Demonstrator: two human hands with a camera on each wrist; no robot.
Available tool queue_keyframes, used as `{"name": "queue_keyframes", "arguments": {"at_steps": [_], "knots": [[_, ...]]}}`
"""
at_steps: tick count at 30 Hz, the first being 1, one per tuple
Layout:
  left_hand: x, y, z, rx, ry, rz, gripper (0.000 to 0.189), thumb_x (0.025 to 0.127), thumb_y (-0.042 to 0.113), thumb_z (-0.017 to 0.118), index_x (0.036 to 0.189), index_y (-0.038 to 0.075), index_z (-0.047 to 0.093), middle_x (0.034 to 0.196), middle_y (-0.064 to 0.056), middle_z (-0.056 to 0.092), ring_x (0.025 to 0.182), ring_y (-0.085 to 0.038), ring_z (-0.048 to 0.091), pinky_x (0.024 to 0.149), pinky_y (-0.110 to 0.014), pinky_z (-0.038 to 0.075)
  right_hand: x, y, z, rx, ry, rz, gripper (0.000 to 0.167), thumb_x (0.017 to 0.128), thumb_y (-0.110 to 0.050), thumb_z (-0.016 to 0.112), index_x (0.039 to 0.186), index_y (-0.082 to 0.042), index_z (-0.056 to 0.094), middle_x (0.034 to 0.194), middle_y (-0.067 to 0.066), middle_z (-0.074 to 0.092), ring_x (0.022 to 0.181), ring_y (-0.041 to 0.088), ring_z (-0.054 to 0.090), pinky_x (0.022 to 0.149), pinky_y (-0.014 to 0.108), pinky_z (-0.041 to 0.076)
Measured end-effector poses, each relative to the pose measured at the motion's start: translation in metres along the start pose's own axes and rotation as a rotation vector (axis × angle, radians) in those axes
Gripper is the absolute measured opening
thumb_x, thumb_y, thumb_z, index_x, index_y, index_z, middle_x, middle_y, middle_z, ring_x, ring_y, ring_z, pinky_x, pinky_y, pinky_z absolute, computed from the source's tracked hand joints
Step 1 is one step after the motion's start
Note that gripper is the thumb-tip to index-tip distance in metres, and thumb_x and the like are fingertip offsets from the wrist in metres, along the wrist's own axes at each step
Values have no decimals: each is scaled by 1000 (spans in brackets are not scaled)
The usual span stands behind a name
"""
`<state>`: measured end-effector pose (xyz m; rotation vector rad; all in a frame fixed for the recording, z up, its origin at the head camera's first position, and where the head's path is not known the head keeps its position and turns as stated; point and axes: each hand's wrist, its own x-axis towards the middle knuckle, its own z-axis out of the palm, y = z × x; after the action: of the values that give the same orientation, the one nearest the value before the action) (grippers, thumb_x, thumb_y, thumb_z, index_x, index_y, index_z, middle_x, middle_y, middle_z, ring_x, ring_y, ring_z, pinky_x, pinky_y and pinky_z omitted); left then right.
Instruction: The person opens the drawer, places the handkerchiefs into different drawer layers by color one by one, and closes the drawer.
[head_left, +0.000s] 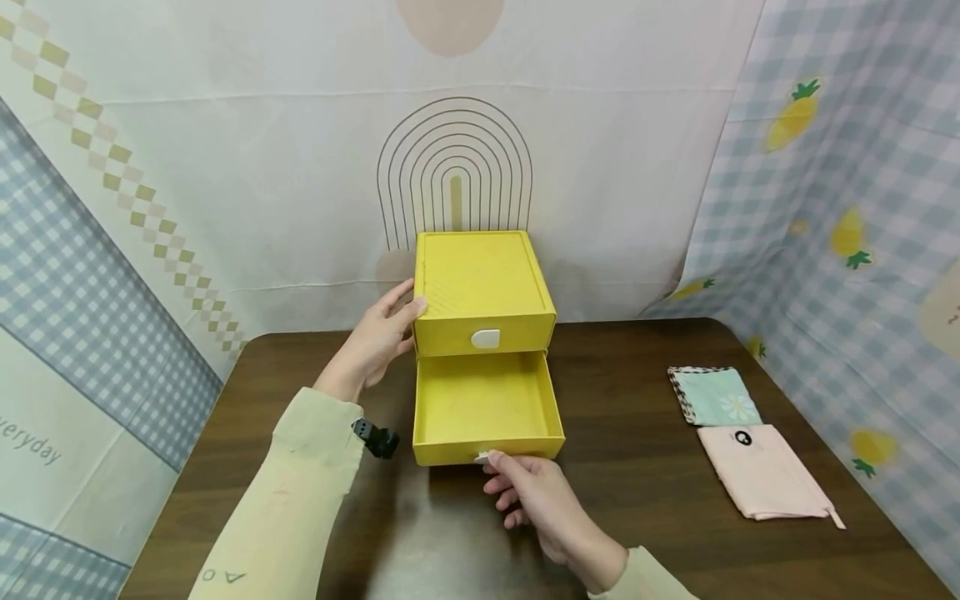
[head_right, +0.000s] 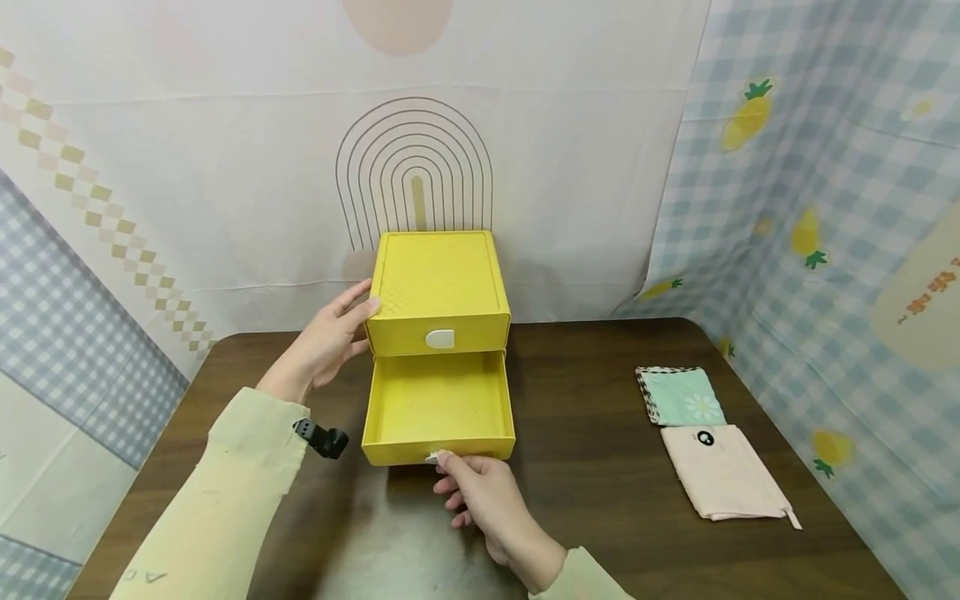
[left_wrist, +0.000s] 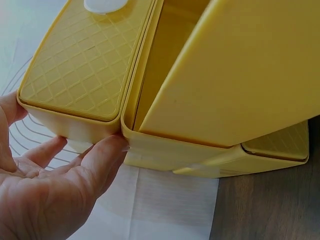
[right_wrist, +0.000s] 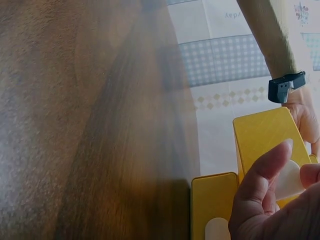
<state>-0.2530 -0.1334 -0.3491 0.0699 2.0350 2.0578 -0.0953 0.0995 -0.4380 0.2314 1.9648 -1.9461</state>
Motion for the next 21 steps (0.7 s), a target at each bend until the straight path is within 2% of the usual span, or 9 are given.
{"name": "queue_keyframes", "arguments": {"at_steps": [7, 11, 14, 17, 19, 21], "knots": [[-1, 1, -5, 0, -2, 8, 66, 97, 43, 57, 153, 35, 24, 156, 0, 26, 136, -21, 36, 109, -46, 35, 0, 0, -1, -26, -15, -17, 56, 89, -50, 65, 105, 3, 68, 82, 7, 66, 62, 13, 55, 48, 24, 51], [-2, 1, -5, 2, 3, 4, 66, 96, 44, 57, 153, 36, 24, 157, -1, 25, 136, -22, 36, 109, -45, 35, -1, 1, -18, -107, -58, -56, 55, 90, -49, 64, 107, 4, 67, 85, 10, 67, 65, 15, 56, 52, 29, 54], [-2, 0, -4, 10, 3, 3, 66, 96, 44, 57, 153, 36, 24, 157, 0, 25, 136, -21, 36, 109, -46, 35, -4, 1, -46, -217, -106, -92, 49, 93, -42, 63, 109, 4, 65, 91, 14, 68, 71, 21, 60, 57, 34, 56], [-2, 0, -3, 20, 1, 5, 66, 96, 45, 57, 153, 37, 25, 157, 1, 24, 137, -20, 35, 109, -47, 35, -6, 0, -83, -336, -138, -136, 43, 95, -36, 63, 112, 4, 64, 97, 18, 67, 78, 29, 63, 62, 38, 58], [-1, -1, -2, 23, -3, 8, 66, 96, 45, 56, 153, 36, 25, 158, 1, 23, 137, -19, 35, 109, -47, 34, -7, -3, -109, -406, -116, -157, 42, 94, -35, 64, 114, 2, 64, 100, 19, 66, 83, 33, 64, 67, 39, 58], [0, -1, -1, 25, -3, 9, 66, 96, 45, 56, 153, 36, 25, 158, 2, 23, 137, -19, 34, 109, -47, 34, -5, -7, -135, -460, -45, -178, 43, 92, -37, 66, 116, -1, 64, 102, 18, 66, 87, 35, 64, 71, 40, 58]]}}
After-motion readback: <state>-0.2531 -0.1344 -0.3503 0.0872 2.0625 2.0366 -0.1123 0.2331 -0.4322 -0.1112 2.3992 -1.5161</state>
